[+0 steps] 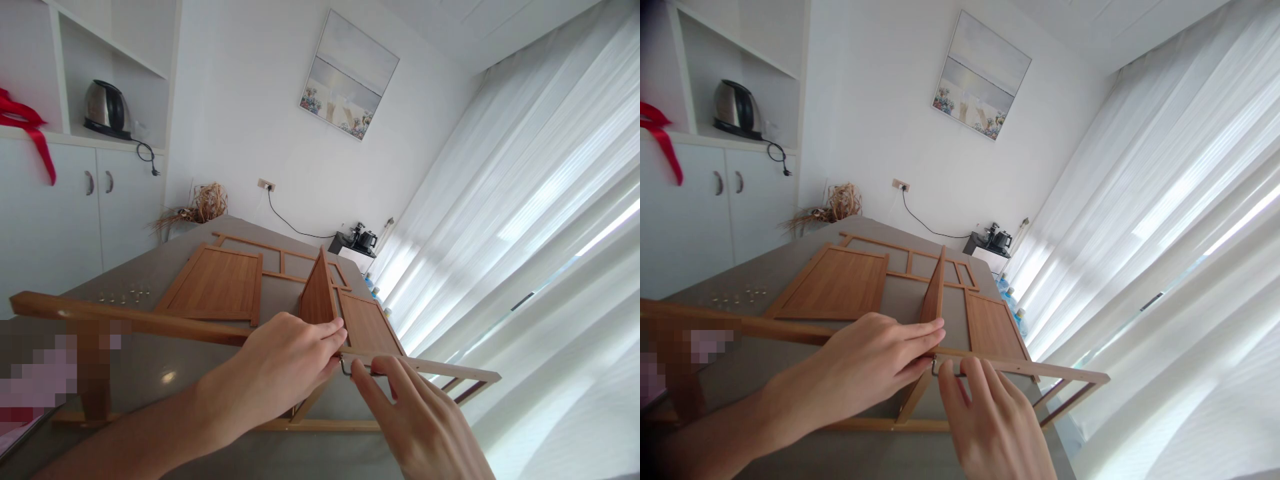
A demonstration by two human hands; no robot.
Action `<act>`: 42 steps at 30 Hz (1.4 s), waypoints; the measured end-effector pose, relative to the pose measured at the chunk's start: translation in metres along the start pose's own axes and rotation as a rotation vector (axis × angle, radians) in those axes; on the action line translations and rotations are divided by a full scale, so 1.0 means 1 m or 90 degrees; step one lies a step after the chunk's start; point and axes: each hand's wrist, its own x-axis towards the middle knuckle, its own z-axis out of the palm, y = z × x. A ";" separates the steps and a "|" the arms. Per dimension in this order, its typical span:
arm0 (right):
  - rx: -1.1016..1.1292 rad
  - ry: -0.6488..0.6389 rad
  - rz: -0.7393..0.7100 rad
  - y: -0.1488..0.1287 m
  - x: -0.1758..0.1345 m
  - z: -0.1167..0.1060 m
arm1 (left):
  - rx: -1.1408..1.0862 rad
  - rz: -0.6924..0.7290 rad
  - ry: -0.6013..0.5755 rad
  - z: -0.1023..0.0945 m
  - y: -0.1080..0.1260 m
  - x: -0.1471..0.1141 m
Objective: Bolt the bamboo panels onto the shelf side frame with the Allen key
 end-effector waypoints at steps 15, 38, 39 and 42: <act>0.144 -0.082 0.054 0.010 -0.018 0.010 | 0.012 0.008 -0.004 -0.003 0.001 0.001; 0.718 0.116 0.592 -0.075 -0.040 0.082 | -0.004 0.000 0.004 0.002 -0.001 -0.001; 0.757 0.114 0.605 -0.076 -0.039 0.083 | -0.007 -0.002 0.003 0.002 -0.001 -0.001; 0.866 0.113 0.643 -0.079 -0.036 0.082 | -0.015 -0.002 0.002 0.001 -0.001 -0.001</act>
